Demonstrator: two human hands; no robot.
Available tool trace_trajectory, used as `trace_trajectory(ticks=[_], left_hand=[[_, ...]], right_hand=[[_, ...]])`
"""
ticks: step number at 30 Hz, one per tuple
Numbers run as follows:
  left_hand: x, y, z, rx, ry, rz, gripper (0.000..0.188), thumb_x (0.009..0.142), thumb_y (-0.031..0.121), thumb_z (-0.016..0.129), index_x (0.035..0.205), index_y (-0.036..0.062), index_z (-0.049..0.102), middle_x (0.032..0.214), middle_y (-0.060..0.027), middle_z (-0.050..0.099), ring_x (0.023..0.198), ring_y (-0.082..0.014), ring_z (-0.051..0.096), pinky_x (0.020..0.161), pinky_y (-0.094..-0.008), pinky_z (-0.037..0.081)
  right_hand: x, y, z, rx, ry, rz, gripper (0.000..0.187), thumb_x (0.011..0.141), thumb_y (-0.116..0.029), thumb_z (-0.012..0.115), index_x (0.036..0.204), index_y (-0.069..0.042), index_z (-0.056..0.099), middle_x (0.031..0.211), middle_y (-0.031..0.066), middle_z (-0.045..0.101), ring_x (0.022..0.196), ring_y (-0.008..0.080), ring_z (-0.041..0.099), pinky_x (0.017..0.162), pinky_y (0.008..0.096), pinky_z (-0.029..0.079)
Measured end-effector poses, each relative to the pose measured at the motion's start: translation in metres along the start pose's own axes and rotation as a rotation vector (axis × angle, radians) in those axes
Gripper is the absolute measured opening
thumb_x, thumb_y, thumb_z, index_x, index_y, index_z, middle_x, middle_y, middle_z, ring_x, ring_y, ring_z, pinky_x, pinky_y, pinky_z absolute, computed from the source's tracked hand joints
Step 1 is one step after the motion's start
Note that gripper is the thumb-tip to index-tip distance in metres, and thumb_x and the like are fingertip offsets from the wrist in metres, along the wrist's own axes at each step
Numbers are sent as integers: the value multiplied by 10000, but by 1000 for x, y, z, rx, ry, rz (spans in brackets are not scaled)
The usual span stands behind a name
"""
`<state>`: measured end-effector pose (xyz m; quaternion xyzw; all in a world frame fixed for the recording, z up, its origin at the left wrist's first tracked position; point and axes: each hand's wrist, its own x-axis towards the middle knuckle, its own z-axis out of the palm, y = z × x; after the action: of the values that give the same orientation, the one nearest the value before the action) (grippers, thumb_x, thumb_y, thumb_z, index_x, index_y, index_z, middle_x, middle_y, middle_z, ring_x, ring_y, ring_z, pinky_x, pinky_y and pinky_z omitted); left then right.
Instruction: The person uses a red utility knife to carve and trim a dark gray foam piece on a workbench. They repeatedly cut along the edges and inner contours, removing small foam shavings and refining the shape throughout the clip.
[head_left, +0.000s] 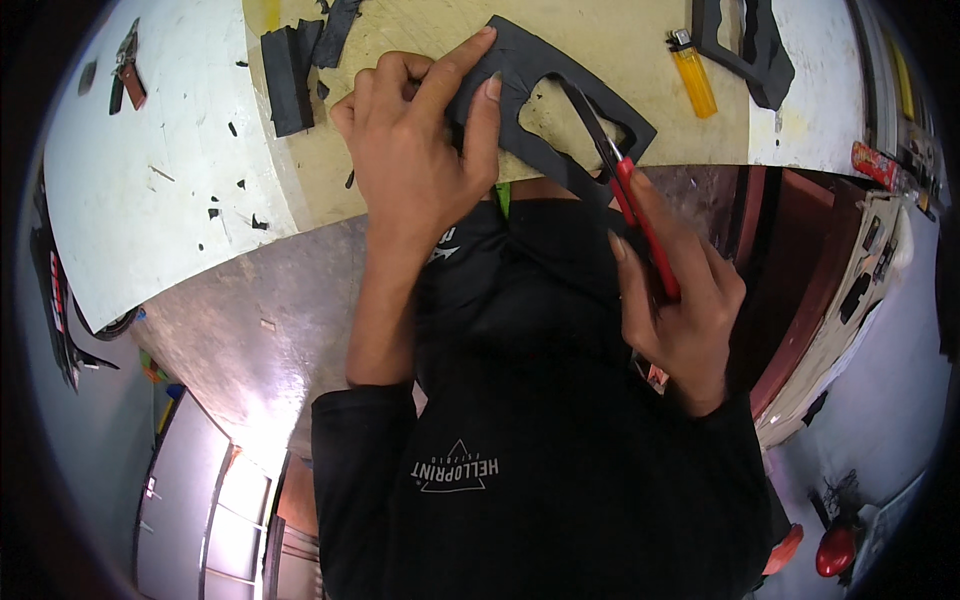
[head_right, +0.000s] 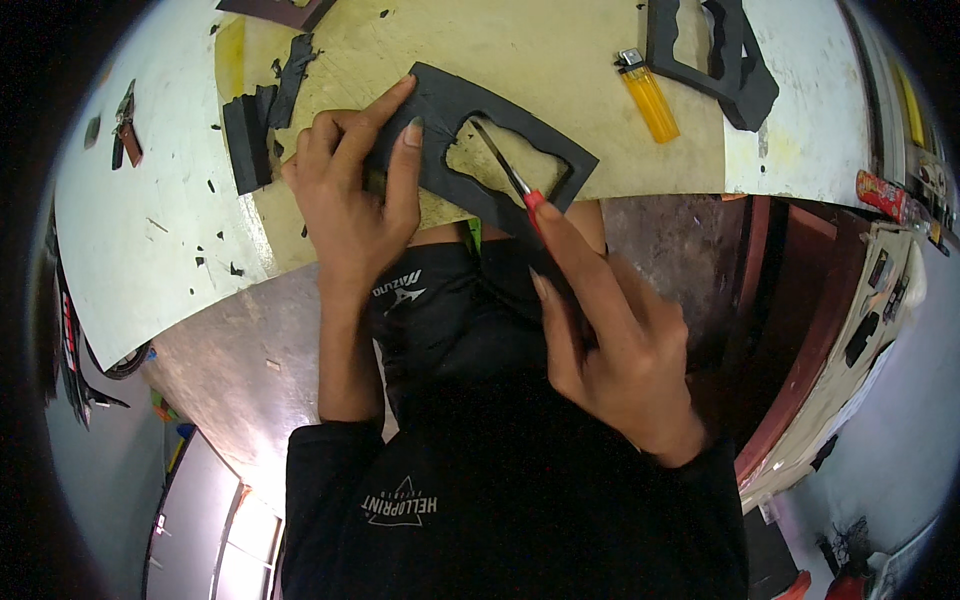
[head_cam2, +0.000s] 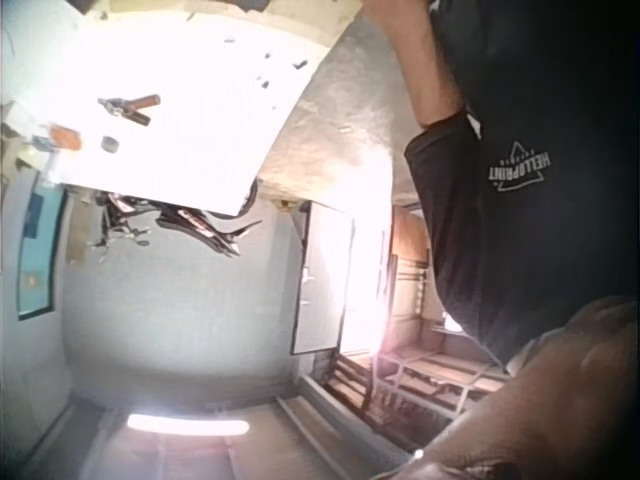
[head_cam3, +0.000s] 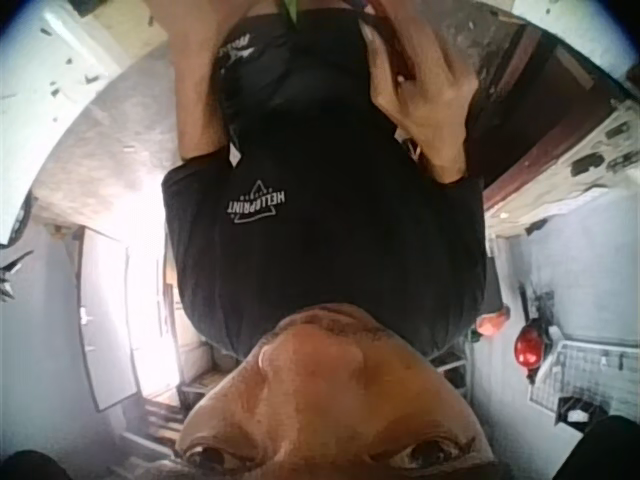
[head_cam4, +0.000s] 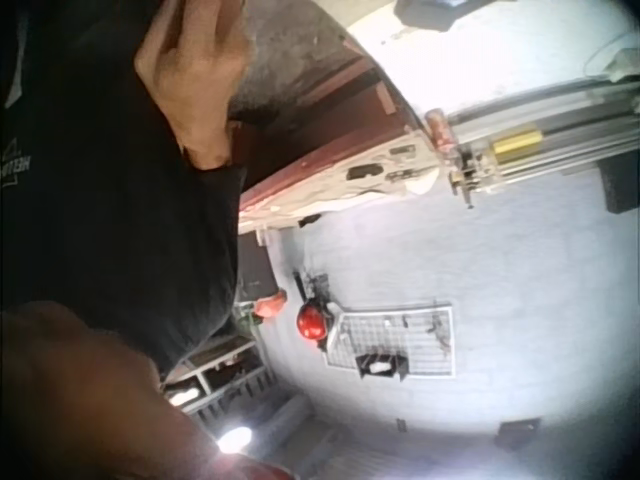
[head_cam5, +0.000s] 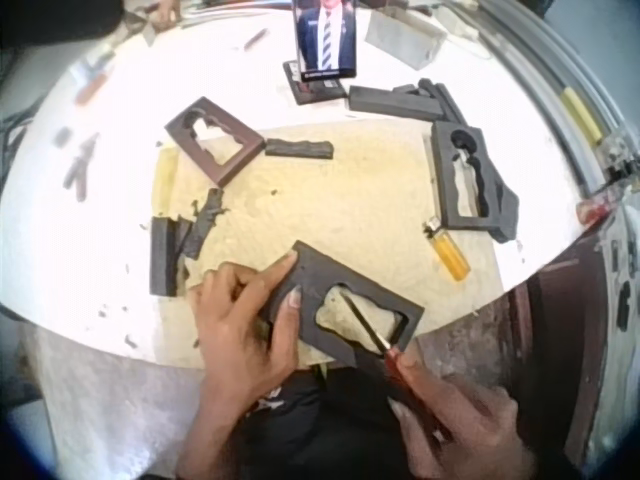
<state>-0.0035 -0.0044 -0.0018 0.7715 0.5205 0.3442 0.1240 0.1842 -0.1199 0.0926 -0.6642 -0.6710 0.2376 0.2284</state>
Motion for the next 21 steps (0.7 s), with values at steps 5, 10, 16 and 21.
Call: trace_trajectory(ticks=[5, 10, 16, 21], left_hand=[[-2, -1, -1, -4, -14, -20, 350, 815, 246, 754, 1158, 177, 748, 794, -10, 528, 768, -193, 525, 764, -354, 330], [-5, -4, 0, -42, 10, 5, 345, 802, 238, 764, 1124, 117, 739, 757, -27, 527, 727, -208, 531, 727, -340, 343], [-5, -4, 1, -48, 7, -1, 386, 801, 237, 763, 1159, 101, 721, 758, -20, 530, 726, -199, 532, 727, -340, 344], [-3, 2, -4, -76, -25, -80, 452, 806, 259, 756, 1216, 80, 695, 793, -24, 545, 757, -207, 544, 742, -353, 344]], right_hand=[[15, 3, 21, 73, 76, 3, 461, 839, 33, 733, 1291, 5, 643, 1168, 213, 713, 968, 302, 748, 805, 344, 578], [20, 13, 29, 61, 99, -73, 462, 835, 11, 749, 1286, -3, 650, 1135, 226, 718, 937, 304, 754, 783, 350, 582], [23, 22, 26, 57, 62, -141, 518, 836, 16, 730, 1339, -48, 623, 970, 209, 695, 801, 305, 738, 592, 379, 567], [19, 25, 28, 231, 210, -3, 465, 860, -41, 757, 1302, 10, 624, 895, 176, 696, 727, 195, 693, 600, 287, 519]])
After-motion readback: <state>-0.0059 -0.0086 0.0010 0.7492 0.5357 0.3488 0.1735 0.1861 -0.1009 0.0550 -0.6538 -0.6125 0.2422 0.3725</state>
